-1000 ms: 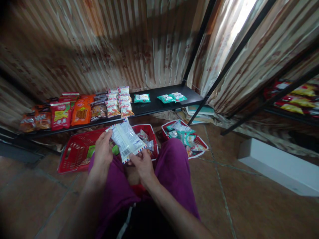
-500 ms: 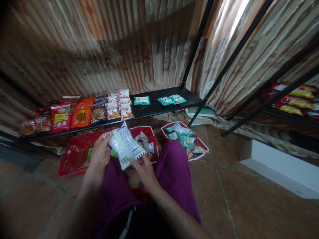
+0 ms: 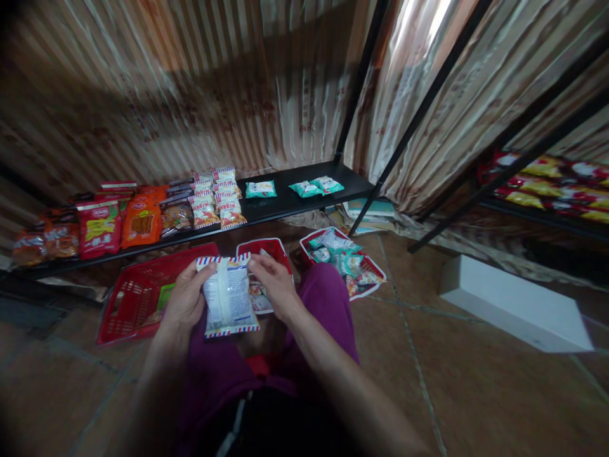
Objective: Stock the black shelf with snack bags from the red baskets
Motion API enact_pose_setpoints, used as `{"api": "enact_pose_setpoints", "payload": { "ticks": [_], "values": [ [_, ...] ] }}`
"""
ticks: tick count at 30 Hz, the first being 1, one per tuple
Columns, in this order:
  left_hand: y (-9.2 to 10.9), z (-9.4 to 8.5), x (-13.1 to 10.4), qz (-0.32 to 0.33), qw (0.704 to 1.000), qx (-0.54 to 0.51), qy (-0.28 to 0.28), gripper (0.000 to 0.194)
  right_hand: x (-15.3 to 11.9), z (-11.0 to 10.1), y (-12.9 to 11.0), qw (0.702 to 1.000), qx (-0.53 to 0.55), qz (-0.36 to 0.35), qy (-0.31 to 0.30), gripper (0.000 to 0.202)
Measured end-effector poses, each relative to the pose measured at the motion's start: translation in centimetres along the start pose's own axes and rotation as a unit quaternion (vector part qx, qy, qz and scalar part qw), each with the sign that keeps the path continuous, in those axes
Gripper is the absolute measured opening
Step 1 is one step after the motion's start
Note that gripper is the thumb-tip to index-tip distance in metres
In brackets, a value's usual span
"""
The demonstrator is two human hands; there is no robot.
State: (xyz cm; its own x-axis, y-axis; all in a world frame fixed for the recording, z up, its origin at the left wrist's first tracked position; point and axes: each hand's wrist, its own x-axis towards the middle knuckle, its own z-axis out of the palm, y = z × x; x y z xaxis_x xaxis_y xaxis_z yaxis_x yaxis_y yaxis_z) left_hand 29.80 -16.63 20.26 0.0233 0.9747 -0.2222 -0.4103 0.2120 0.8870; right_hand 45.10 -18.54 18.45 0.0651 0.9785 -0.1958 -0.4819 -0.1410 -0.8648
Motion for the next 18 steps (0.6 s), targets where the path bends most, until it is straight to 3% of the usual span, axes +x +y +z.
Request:
{"api": "enact_pose_setpoints", "payload": {
  "ticks": [8,18],
  "values": [
    [-0.7,-0.2,0.1,-0.005,1.0,0.016,-0.006,0.028,0.5,0.7,-0.9,0.998,-0.022,-0.016,0.052,0.024],
    [-1.5,-1.3,-1.3,-0.068,0.993,0.015,-0.091,0.044,1.6,1.3,-0.6,0.995,-0.01,-0.05,0.086,0.024]
  ]
}}
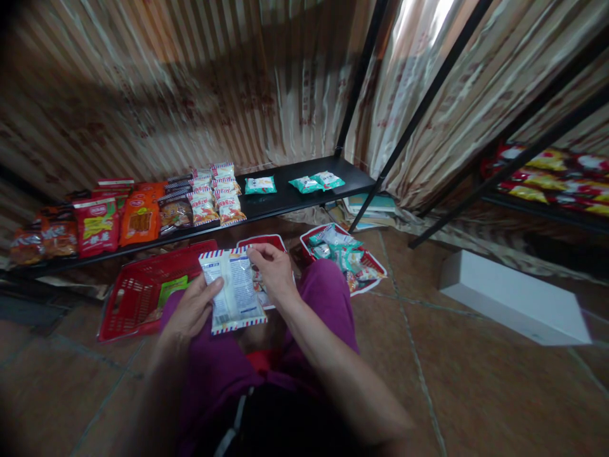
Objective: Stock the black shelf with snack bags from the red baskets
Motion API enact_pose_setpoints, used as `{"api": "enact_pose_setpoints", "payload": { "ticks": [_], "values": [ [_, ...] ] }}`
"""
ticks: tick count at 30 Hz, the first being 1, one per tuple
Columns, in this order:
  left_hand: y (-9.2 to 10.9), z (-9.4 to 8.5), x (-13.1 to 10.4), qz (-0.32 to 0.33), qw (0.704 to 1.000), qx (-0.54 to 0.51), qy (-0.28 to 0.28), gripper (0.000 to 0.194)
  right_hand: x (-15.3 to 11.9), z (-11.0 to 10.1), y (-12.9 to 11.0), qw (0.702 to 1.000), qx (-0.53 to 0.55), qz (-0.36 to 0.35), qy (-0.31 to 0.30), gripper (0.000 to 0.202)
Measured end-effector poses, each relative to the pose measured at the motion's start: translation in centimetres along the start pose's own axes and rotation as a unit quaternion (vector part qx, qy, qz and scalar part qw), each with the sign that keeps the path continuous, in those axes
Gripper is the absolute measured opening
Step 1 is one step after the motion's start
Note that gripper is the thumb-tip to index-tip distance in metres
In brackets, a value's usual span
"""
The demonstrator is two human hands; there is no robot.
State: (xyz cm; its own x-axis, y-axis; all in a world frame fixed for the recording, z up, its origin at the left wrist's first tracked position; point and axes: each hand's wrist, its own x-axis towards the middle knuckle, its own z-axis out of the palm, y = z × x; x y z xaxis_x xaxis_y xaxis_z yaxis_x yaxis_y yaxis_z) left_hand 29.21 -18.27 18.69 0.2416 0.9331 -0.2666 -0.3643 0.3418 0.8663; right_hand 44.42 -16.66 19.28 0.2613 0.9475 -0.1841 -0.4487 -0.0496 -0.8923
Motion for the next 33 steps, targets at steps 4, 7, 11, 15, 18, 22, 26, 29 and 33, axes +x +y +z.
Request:
{"api": "enact_pose_setpoints", "payload": {
  "ticks": [4,7,11,15,18,22,26,29,33],
  "values": [
    [-0.2,-0.2,0.0,-0.003,1.0,-0.005,0.0,0.046,0.3,0.1,0.2,1.0,-0.001,-0.004,-0.008,0.025],
    [-0.2,-0.2,0.1,-0.007,1.0,-0.013,0.016,0.045,0.5,0.1,0.5,1.0,-0.01,-0.015,-0.011,0.024],
    [-0.3,-0.1,0.1,-0.018,0.999,-0.025,0.037,0.044,0.6,0.1,0.7,1.0,-0.023,-0.007,-0.015,0.025],
    [-0.4,-0.2,0.4,-0.031,0.997,-0.048,0.06,0.043,0.1,-0.2,0.8,0.999,-0.033,-0.003,-0.036,0.028],
    [-0.8,-0.5,1.1,-0.031,0.993,-0.071,0.091,0.04,-0.6,-0.5,1.0,0.998,-0.027,-0.002,-0.058,0.033],
    [-1.5,-1.0,2.0,-0.015,0.988,-0.089,0.121,0.036,-1.4,-0.9,1.5,0.997,-0.018,0.031,-0.074,0.036],
    [-1.8,-1.2,2.4,-0.021,0.983,-0.109,0.144,0.031,-1.8,-1.4,1.9,0.996,-0.039,0.025,-0.082,0.031],
    [-1.6,-1.0,2.5,-0.051,0.98,-0.127,0.146,0.03,-2.0,-1.7,2.2,0.991,-0.072,-0.005,-0.112,0.031],
    [-1.0,-0.7,2.3,-0.08,0.972,-0.159,0.152,0.033,-2.4,-2.0,2.6,0.982,-0.101,-0.033,-0.154,0.034]
  ]
}}
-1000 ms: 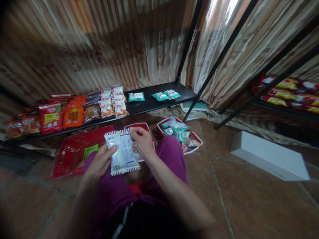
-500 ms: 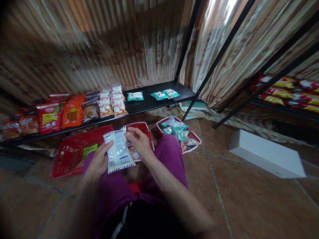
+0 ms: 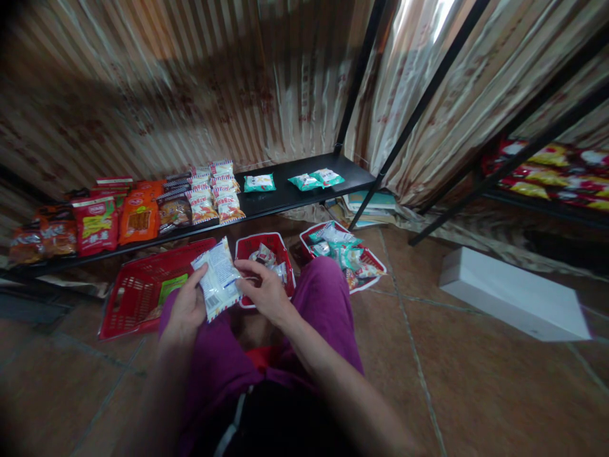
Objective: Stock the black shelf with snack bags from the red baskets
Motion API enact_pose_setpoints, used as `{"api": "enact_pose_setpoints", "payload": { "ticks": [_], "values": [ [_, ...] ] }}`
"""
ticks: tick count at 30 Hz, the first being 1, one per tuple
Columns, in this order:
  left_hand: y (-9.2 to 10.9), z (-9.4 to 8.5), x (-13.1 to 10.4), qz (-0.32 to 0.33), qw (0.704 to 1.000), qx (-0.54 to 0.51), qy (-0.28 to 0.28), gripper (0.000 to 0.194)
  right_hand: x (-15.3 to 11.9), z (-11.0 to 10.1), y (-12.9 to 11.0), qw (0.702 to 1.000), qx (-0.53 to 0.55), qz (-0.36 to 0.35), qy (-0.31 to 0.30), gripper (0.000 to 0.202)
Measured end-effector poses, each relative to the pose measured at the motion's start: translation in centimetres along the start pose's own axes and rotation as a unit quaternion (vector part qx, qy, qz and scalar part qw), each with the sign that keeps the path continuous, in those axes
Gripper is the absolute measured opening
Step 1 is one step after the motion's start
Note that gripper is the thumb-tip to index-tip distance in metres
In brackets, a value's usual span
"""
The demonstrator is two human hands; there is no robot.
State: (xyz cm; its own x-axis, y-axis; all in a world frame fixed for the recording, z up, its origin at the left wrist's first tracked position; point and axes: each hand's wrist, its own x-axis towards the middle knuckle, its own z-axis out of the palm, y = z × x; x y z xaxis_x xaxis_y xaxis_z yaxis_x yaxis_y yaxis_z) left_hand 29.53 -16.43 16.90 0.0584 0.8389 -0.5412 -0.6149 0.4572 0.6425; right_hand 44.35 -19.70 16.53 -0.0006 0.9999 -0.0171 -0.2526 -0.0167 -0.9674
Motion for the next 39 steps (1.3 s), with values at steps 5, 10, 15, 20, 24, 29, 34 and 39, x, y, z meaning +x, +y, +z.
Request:
{"api": "enact_pose_setpoints", "payload": {
  "ticks": [5,10,15,20,24,29,34,39],
  "values": [
    [0.1,0.0,0.0,0.028,1.0,-0.004,-0.003,0.029,-0.4,-0.1,0.5,0.977,-0.177,-0.117,-0.008,0.036],
    [-0.4,0.0,0.4,0.093,0.995,0.017,-0.03,0.028,-0.5,-0.5,0.9,0.874,-0.414,-0.251,-0.02,0.059],
    [-0.8,0.6,-0.1,0.118,0.992,0.033,-0.03,0.03,-0.6,-0.7,1.9,0.827,-0.49,-0.265,-0.069,0.073],
    [-1.1,0.7,-0.7,0.111,0.992,0.047,-0.042,0.029,-0.6,-0.8,2.3,0.839,-0.471,-0.258,-0.088,0.07],
    [-1.0,0.7,-1.1,0.102,0.992,0.046,-0.06,0.029,-0.6,-0.8,1.7,0.87,-0.421,-0.233,-0.112,0.053],
    [-0.6,1.1,-2.0,0.11,0.989,0.066,-0.07,0.031,-0.8,-0.6,1.4,0.887,-0.416,-0.156,-0.123,0.084],
    [-0.5,1.2,-2.7,0.134,0.984,0.096,-0.063,0.034,-0.9,-0.5,2.0,0.908,-0.382,-0.104,-0.136,0.094],
    [-0.4,1.1,-3.2,0.146,0.979,0.132,-0.055,0.035,-0.9,-0.5,2.4,0.956,-0.265,-0.048,-0.119,0.089]
  ]
}}
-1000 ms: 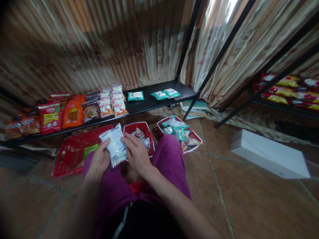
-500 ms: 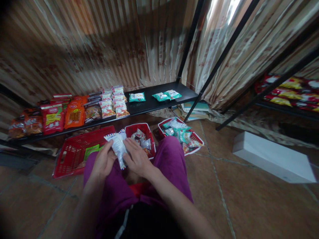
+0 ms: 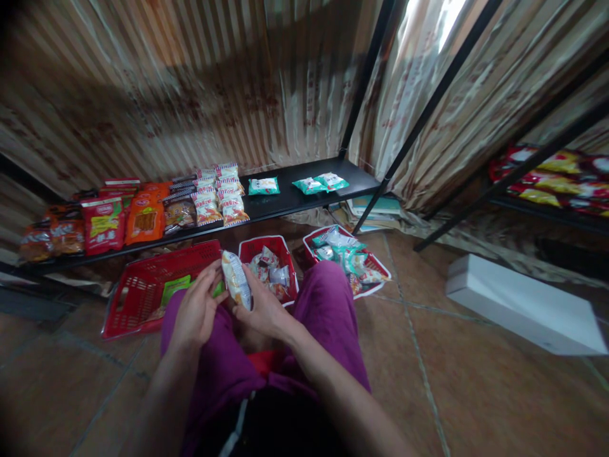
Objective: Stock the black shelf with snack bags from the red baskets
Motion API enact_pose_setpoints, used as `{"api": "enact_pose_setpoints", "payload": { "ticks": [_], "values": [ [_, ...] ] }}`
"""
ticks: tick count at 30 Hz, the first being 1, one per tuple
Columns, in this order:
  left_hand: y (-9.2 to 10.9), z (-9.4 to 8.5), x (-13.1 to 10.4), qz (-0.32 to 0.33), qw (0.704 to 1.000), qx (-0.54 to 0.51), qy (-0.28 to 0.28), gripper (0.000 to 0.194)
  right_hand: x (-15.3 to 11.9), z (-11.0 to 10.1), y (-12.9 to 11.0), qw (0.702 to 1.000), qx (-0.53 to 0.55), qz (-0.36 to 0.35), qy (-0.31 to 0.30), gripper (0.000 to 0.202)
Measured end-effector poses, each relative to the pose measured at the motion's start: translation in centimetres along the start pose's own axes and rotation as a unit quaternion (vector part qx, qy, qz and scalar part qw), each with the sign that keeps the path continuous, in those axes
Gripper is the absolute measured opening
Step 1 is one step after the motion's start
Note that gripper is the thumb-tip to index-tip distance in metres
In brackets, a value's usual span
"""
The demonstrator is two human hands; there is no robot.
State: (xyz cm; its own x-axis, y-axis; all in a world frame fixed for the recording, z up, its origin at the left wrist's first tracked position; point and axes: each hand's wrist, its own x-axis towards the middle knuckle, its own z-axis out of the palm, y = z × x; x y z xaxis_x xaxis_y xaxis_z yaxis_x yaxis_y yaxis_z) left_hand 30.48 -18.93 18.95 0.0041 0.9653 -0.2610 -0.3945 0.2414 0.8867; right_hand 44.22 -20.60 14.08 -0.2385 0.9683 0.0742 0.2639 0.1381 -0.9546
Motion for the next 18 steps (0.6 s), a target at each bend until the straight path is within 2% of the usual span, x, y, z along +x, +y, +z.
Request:
{"api": "enact_pose_setpoints", "payload": {
  "ticks": [3,5,10,12,18],
  "values": [
    [0.3,0.2,-0.2,0.01,1.0,0.02,0.004,0.032,0.1,0.1,-0.1,0.991,0.122,0.046,0.03,0.085],
    [0.4,0.3,-0.3,0.025,0.999,0.027,0.015,0.031,0.2,0.0,-0.5,0.971,0.222,0.071,0.057,0.078],
    [-0.1,0.0,0.4,0.062,0.994,0.059,0.062,0.033,0.5,-0.5,-1.5,0.88,0.456,0.123,0.055,0.058],
    [-0.4,-0.3,0.7,0.052,0.994,0.073,0.061,0.034,0.6,-0.7,-1.6,0.86,0.49,0.13,0.054,0.052],
    [-1.0,-0.5,0.9,0.006,0.995,0.1,0.025,0.042,0.8,-1.1,-1.2,0.841,0.509,0.157,0.099,0.041]
  ]
}}
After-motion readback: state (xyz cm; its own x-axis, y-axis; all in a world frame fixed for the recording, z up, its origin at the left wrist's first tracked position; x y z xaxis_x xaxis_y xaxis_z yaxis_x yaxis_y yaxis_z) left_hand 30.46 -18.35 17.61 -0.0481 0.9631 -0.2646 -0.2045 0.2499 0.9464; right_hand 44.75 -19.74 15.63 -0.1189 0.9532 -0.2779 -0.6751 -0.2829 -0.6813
